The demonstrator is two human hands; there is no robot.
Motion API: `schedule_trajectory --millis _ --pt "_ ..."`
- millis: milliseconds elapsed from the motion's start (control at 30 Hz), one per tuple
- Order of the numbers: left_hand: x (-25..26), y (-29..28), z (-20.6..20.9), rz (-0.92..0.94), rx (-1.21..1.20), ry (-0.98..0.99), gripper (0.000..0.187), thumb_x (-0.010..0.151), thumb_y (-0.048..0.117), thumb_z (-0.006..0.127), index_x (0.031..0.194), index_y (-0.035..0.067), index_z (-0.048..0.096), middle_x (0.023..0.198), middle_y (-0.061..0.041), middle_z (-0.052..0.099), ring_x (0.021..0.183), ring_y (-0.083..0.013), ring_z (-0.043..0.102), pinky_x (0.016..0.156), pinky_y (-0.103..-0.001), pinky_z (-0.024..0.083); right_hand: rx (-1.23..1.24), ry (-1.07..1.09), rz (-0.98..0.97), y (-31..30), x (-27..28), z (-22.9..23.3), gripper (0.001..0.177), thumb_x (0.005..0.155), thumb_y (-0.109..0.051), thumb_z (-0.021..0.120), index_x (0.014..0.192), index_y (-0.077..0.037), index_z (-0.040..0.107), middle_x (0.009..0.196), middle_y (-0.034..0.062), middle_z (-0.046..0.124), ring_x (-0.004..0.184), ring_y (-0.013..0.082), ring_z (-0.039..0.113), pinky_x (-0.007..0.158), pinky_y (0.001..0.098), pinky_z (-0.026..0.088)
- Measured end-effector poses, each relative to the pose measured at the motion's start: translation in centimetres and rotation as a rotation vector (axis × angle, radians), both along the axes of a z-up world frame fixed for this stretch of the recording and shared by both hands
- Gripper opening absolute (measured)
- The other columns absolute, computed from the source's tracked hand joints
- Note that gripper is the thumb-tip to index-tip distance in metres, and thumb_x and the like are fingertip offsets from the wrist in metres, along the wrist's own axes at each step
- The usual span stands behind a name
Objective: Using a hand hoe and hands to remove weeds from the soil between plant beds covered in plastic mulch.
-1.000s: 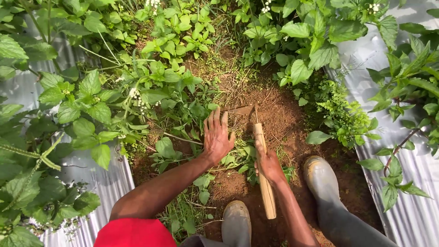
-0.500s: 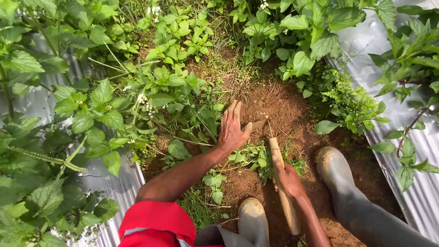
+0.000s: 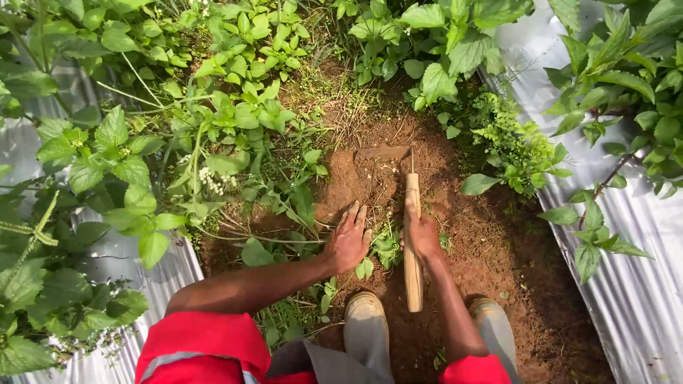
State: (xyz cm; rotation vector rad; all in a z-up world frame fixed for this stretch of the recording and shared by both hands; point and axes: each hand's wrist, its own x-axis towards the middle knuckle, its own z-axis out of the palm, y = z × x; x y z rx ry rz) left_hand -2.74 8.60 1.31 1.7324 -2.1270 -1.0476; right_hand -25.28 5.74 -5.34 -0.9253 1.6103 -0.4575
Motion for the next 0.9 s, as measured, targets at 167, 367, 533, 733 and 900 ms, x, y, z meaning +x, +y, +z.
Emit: schedule_trajectory --millis 167,367,533,733,900 --pt "-1.2 0.6 7.6 -0.027 0.001 -0.11 0.053 0.101 0.024 0.048 0.144 -0.005 0.049 0.155 -0.037 0.033 0.107 -0.0409 0.069 0.083 -0.047 0.061 0.145 -0.026 0.043 3.1 -2.0 8.5 0.073 0.105 -0.066 0.038 0.105 0.002 0.065 0.062 0.0134 0.064 0.044 0.0196 0.062 0.041 0.0334 0.055" --pt "-4.4 -2.6 5.2 -0.118 -0.293 -0.462 0.068 0.098 0.038 0.052 0.155 0.007 0.035 0.157 -0.022 0.036 0.14 -0.0349 0.042 0.118 -0.059 0.026 0.082 -0.131 -0.143 1.0 -3.9 6.2 0.067 0.104 -0.063 0.042 0.108 0.0 0.062 0.065 0.0163 0.063 0.05 0.0224 0.061 0.049 0.0371 0.056" --pt "-8.1 -5.5 0.2 -0.283 -0.357 -0.478 0.082 0.094 0.067 0.047 0.16 0.02 0.032 0.167 -0.016 0.022 0.152 -0.0377 0.023 0.12 -0.067 0.001 0.051 -0.068 -0.252 -1.3 -5.1 11.3 0.079 0.104 -0.07 0.036 0.138 -0.001 0.054 0.107 0.0269 0.068 0.092 0.0352 0.069 0.084 0.0552 0.057" --pt "-11.8 -6.3 -2.8 0.201 -0.073 -0.339 0.087 0.086 0.067 0.064 0.156 0.027 0.033 0.167 -0.016 0.018 0.15 -0.0424 0.03 0.117 -0.076 0.016 0.171 -0.047 -0.327 -0.7 -5.2 16.4 0.091 0.101 -0.07 0.027 0.155 0.004 0.029 0.154 0.0351 0.037 0.145 0.0487 0.035 0.119 0.0692 0.023" --pt "-9.0 -3.4 -7.1 0.114 -0.265 -0.278 0.047 0.097 0.057 0.061 0.107 0.013 0.072 0.118 -0.009 0.066 0.119 -0.0278 0.065 0.103 -0.041 0.053 0.051 -0.198 -0.413 1.1 -6.8 1.6 0.075 0.106 -0.067 0.035 0.142 -0.002 0.046 0.109 0.0184 0.063 0.093 0.0254 0.064 0.077 0.0418 0.057"
